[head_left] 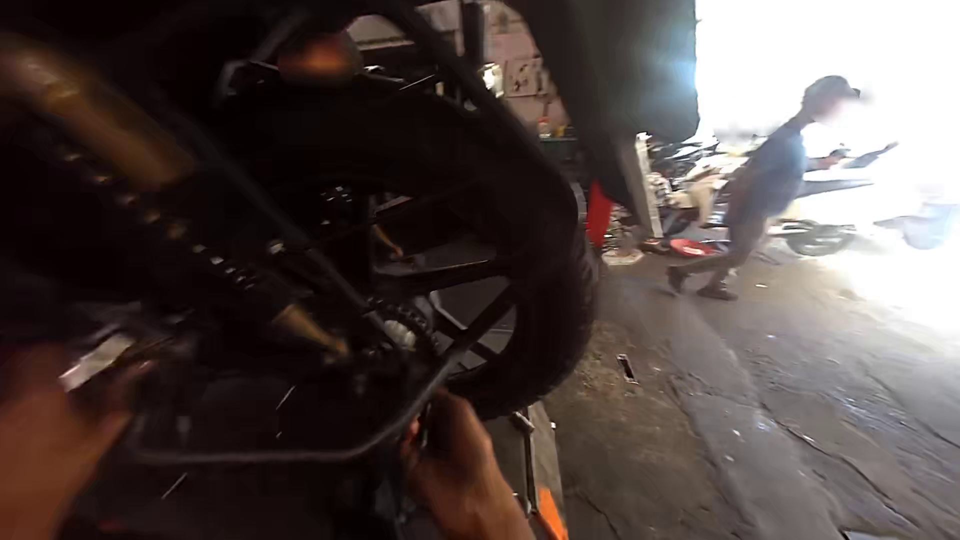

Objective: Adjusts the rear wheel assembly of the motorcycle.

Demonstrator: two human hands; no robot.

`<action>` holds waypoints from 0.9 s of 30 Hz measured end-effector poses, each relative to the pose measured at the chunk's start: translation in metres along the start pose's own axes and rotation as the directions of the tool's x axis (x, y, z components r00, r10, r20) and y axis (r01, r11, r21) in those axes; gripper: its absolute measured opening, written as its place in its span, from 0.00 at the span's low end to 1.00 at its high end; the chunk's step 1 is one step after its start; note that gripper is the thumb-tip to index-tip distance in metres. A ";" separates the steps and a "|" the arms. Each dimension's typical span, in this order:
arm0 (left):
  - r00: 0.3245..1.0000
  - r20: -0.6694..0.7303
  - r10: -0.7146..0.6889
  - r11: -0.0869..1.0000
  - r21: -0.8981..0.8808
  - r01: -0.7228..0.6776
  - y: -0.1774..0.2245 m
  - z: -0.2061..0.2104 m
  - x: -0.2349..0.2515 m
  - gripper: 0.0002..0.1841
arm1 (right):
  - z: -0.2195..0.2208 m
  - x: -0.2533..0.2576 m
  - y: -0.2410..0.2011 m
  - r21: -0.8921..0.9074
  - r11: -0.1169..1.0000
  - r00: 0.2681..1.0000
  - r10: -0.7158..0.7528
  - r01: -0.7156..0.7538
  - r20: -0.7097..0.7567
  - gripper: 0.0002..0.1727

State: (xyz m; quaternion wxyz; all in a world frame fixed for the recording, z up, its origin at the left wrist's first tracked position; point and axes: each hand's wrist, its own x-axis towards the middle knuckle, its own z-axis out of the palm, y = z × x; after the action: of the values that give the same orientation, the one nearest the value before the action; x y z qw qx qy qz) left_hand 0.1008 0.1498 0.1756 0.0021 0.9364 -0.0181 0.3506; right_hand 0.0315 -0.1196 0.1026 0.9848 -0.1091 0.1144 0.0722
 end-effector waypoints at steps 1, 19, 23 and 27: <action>1.000 -0.018 -0.007 1.000 0.026 0.007 -0.016 0.014 0.001 0.30 | 0.007 0.004 0.006 0.074 0.996 0.999 -0.042 0.041 0.008 0.18; 0.999 -0.026 -0.025 0.995 0.095 0.027 -0.023 0.018 -0.002 0.30 | -0.144 0.104 0.017 -0.759 -0.064 0.588 -0.591 0.648 0.552 0.37; 0.999 -0.045 0.009 0.996 0.091 -0.005 -0.031 0.025 0.000 0.32 | -0.151 0.133 0.011 -0.601 -0.228 0.372 -0.605 0.766 0.704 0.39; 0.995 -0.088 0.046 0.998 0.054 -0.041 -0.043 0.038 0.002 0.33 | -0.148 0.151 0.001 -0.504 -0.446 0.148 -0.623 0.739 0.768 0.36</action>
State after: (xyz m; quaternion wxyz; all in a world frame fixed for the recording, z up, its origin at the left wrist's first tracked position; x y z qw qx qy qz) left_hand 0.1282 0.1921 0.1487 -0.0290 0.9190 -0.0292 0.3922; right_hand 0.1460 -0.1351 -0.0744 0.5088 -0.6669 -0.1027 -0.5346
